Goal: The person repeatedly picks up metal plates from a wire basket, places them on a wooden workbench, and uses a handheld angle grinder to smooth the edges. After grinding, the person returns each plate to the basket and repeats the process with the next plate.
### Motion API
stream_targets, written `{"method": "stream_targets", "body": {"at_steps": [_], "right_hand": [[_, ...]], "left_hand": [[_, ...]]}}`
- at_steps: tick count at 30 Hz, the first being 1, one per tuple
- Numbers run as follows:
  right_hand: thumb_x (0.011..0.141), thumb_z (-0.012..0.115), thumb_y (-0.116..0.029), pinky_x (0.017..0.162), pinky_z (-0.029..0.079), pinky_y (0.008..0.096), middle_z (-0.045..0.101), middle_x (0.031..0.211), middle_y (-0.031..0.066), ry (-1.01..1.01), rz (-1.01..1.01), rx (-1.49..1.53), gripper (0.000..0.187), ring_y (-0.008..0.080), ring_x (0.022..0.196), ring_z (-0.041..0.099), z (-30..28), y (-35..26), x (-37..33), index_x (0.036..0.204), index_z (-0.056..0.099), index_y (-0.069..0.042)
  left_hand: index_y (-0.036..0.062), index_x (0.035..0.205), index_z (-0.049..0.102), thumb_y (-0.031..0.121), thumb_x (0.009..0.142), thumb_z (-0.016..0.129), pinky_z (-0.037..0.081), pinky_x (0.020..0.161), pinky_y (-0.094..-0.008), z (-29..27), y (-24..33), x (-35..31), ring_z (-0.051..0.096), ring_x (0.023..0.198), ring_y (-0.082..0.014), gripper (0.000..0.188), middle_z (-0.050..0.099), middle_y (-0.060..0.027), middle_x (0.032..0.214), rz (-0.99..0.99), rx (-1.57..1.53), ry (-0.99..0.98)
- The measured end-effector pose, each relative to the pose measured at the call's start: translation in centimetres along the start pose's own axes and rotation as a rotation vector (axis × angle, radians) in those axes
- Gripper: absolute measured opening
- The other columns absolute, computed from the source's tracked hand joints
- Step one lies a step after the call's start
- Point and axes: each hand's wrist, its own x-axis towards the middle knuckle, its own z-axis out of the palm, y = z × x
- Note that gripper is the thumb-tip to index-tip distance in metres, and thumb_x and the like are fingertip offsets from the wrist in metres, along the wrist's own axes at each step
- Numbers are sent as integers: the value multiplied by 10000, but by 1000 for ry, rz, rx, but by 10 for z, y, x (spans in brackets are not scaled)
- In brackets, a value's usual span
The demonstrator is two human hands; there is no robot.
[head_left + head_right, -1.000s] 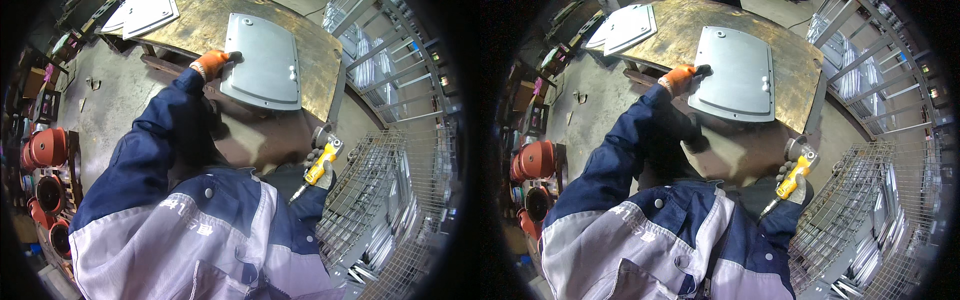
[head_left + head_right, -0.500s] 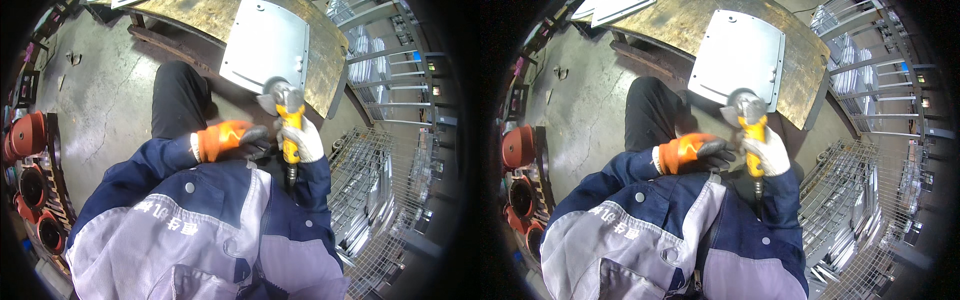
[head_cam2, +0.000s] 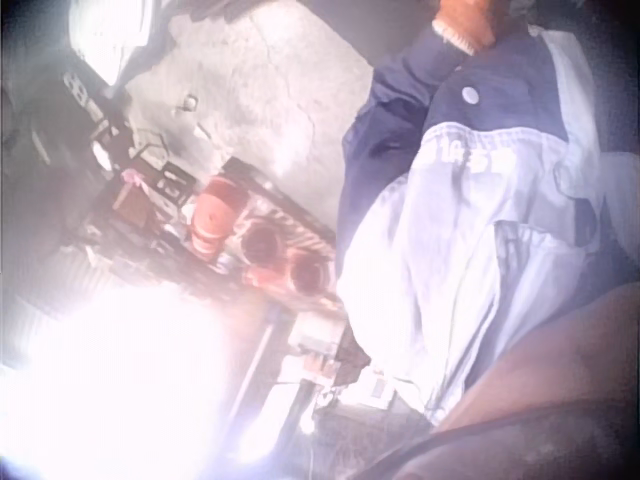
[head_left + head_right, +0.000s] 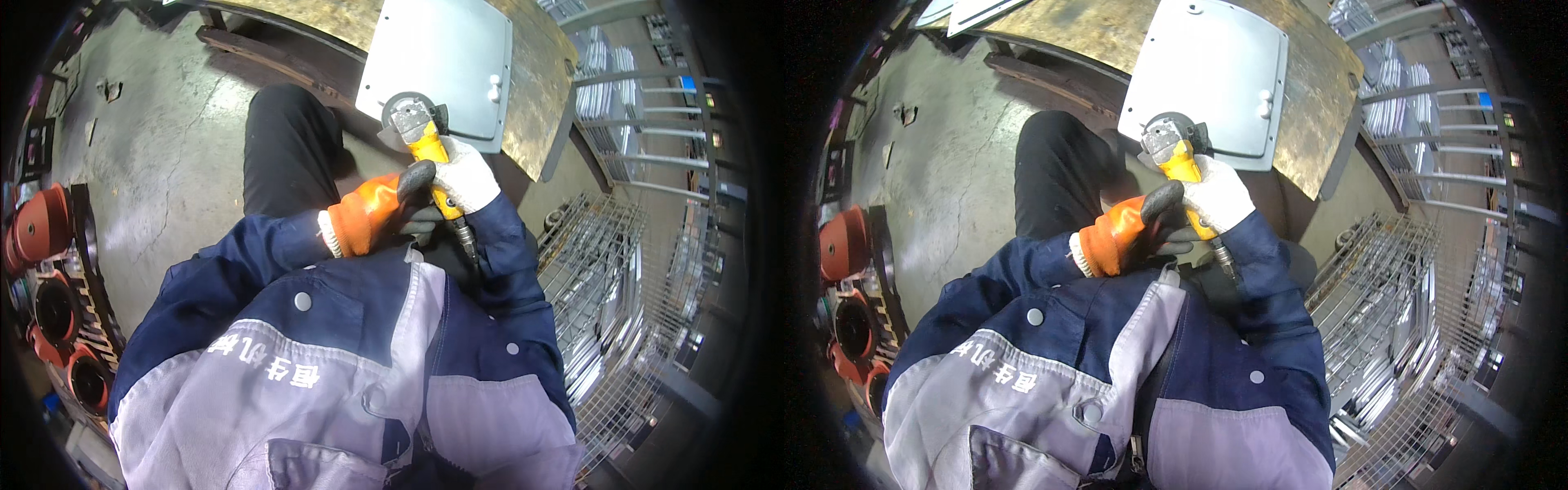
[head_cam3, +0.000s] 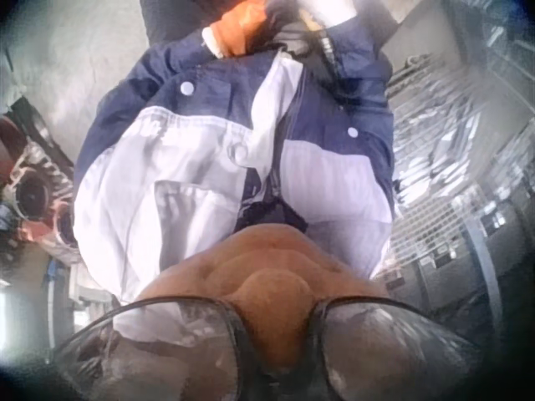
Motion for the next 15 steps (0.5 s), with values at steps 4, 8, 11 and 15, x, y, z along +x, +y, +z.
{"method": "stream_targets", "body": {"at_steps": [4,8,11,15], "right_hand": [[816,651,-73,729,504,255,657,893,56,33,17,-27,307,124,800,626,-28,7,-20,1106,602,14],[803,707,-61,781,512,256,653,944,70,129,44,-11,393,138,826,635,-62,20,-42,1156,567,42],[822,687,-105,758,500,258,660,956,57,207,21,65,313,122,829,622,-87,29,-60,1103,614,14],[812,701,-77,720,527,261,651,947,75,363,18,141,374,142,784,636,-117,30,-81,1146,569,26]], "left_hand": [[50,1308,473,313,965,548,527,870,-332,14,-9,17,624,1035,-188,439,606,-94,1135,-121,-157,27],[43,1298,479,200,936,592,533,866,-332,33,-20,40,615,1049,-182,410,589,-91,1172,41,311,-65],[44,1270,509,189,918,628,540,816,-299,48,-28,69,613,1040,-170,399,599,-87,1157,-296,-67,66],[98,1089,613,515,871,629,503,697,-250,64,-32,102,593,766,-107,470,637,-17,986,-338,104,-22]]}}
